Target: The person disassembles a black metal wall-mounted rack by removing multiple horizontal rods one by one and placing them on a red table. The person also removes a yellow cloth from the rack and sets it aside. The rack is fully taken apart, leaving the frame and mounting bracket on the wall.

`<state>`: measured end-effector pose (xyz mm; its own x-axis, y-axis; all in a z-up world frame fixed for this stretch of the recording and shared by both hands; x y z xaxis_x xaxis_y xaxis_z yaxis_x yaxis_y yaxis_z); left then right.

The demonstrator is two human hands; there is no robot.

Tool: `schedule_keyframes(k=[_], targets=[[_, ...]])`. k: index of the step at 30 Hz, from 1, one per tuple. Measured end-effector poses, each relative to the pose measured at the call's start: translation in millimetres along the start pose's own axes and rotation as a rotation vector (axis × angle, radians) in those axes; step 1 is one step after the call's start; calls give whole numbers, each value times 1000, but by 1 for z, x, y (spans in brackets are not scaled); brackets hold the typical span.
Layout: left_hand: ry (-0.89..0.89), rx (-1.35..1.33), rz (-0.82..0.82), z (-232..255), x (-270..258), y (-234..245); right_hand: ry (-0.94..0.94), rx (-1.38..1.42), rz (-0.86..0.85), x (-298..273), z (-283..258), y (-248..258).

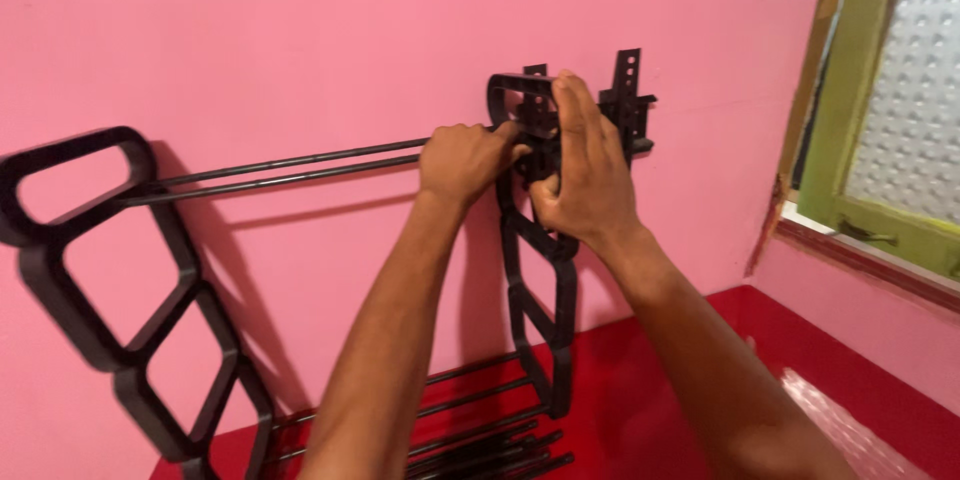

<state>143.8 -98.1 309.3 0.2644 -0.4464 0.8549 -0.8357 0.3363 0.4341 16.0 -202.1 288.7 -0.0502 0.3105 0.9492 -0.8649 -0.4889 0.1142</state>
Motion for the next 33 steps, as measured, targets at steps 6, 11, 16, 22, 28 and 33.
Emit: schedule_keyframes(k=[6,11,16,22,28,33], targets=[[43,-17,-28,12,-1,6,8,-9,-24,0,0,-2],[6,-38,-88,20,-11,4,12,-33,-20,1,-3,-1],[32,-47,-158,5,-35,7,1,-25,-37,1,-3,-1],[-60,107,-80,-24,-73,59,50,-82,-4,0,-12,-5],[22,279,54,-91,-112,142,30,-170,-97,-7,3,-17],[301,394,392,-161,-166,233,-11,-371,-228,-8,-5,-35]])
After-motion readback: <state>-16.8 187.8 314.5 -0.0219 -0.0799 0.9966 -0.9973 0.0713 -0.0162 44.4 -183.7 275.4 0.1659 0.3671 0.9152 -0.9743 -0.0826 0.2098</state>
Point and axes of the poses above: each hand's wrist, its own x-axis towards the middle knuckle, its own y-axis out of the back of the hand, z = x × y, the point moved 8 cm from there along x, towards the middle knuckle, and after that the axes turned 6 degrees about y, right-handed, at the moved point
